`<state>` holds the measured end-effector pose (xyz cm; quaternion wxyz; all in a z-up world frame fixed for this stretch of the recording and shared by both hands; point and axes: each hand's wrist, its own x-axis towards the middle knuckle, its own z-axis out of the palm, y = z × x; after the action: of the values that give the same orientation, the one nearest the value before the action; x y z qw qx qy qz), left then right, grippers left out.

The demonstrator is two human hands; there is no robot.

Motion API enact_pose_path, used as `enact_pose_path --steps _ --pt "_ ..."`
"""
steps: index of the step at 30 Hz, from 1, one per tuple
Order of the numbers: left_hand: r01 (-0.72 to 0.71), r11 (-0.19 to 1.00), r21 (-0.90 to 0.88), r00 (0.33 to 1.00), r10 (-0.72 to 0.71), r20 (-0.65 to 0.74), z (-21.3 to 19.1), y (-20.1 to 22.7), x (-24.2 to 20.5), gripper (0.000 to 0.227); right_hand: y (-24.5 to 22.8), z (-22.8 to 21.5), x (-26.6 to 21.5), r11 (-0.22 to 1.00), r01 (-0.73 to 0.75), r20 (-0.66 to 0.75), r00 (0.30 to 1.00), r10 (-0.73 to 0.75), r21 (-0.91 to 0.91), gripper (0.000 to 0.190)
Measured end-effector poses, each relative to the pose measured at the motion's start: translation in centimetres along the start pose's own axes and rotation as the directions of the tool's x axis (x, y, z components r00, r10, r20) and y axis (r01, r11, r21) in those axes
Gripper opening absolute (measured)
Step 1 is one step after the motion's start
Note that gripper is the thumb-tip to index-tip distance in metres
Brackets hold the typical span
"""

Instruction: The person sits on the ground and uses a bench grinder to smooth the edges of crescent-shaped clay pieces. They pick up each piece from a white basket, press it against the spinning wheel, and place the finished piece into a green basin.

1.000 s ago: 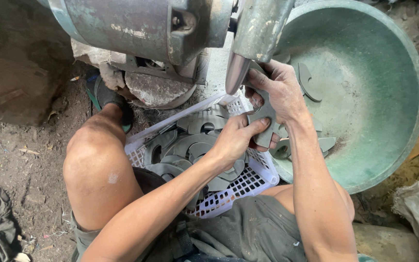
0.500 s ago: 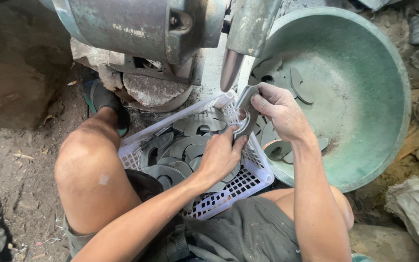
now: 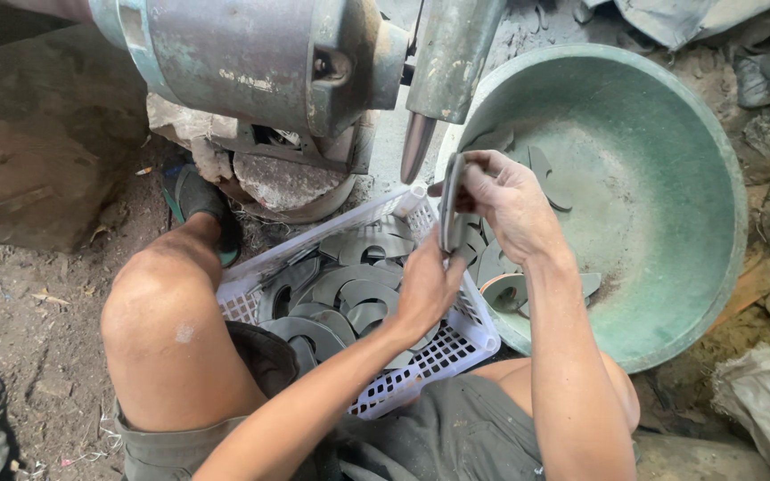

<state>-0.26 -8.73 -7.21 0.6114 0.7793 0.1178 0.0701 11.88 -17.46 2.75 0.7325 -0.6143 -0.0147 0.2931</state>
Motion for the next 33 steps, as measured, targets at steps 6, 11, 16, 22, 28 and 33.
enact_pose_path --steps 6,11,16,22,28,33 --pt "0.322 0.539 -0.778 0.945 -0.230 0.231 5.7 0.5 1.7 0.035 -0.9 -0.1 2.0 0.958 0.029 0.026 0.999 -0.023 -0.285 0.021" --pt "0.268 0.327 -0.906 0.951 -0.242 0.194 7.9 3.7 3.2 0.029 -2.7 0.4 3.5 0.814 -0.036 0.021 0.998 0.059 -0.580 0.020" --pt "0.215 0.189 -0.958 0.956 -0.242 0.166 8.7 5.4 4.3 0.017 -4.3 1.9 3.7 0.708 -0.070 -0.010 0.996 0.089 -0.703 0.021" --pt "0.210 0.184 -0.960 0.951 -0.266 0.157 9.5 5.4 5.2 0.010 -5.3 2.4 3.9 0.620 -0.050 -0.018 0.998 0.057 -0.783 0.022" --pt "0.286 0.162 -0.945 0.927 -0.297 0.230 9.6 5.6 5.4 0.013 -5.3 2.4 4.2 0.651 -0.015 0.018 0.999 0.044 -0.759 0.020" --pt "0.288 0.196 -0.937 0.929 -0.296 0.223 9.2 5.6 5.0 0.013 -4.9 2.6 4.1 0.643 -0.070 -0.049 0.998 0.051 -0.763 0.019"
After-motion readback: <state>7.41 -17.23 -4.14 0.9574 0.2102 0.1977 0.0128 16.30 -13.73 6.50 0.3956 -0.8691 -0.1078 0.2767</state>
